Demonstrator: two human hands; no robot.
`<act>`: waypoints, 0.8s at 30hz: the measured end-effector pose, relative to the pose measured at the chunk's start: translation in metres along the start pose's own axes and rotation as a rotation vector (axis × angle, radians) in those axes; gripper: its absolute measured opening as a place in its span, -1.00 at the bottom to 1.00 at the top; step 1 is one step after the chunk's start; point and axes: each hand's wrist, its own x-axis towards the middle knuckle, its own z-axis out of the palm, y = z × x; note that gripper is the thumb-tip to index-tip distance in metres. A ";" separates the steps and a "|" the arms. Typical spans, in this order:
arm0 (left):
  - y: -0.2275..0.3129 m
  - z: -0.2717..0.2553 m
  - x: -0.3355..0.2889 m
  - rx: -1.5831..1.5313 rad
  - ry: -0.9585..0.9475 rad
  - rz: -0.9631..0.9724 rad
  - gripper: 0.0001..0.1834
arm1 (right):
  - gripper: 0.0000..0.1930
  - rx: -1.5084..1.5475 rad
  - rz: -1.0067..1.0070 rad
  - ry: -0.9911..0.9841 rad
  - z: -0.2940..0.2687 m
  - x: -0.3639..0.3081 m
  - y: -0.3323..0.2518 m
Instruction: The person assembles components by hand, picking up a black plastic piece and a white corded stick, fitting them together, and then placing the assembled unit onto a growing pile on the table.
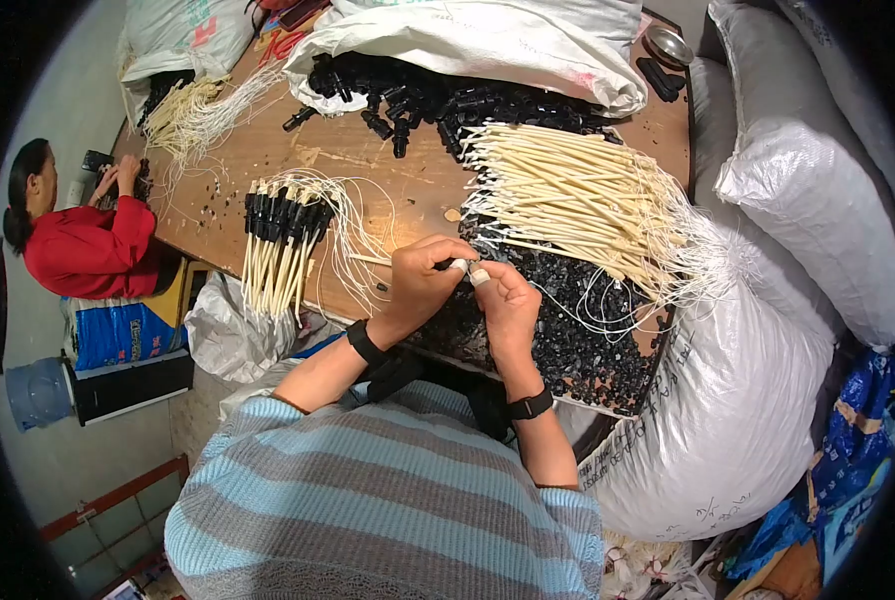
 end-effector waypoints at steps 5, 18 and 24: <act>-0.004 0.004 -0.003 -0.160 -0.027 -0.168 -0.75 | -0.91 0.015 0.018 0.027 -0.001 0.003 -0.001; -0.013 -0.003 0.008 -0.260 -0.233 -0.215 -0.72 | -0.93 -0.430 -0.214 0.031 -0.006 0.004 0.002; -0.003 -0.010 0.017 0.156 -0.071 0.218 -0.75 | -0.83 -0.674 -0.381 -0.093 -0.012 0.001 -0.008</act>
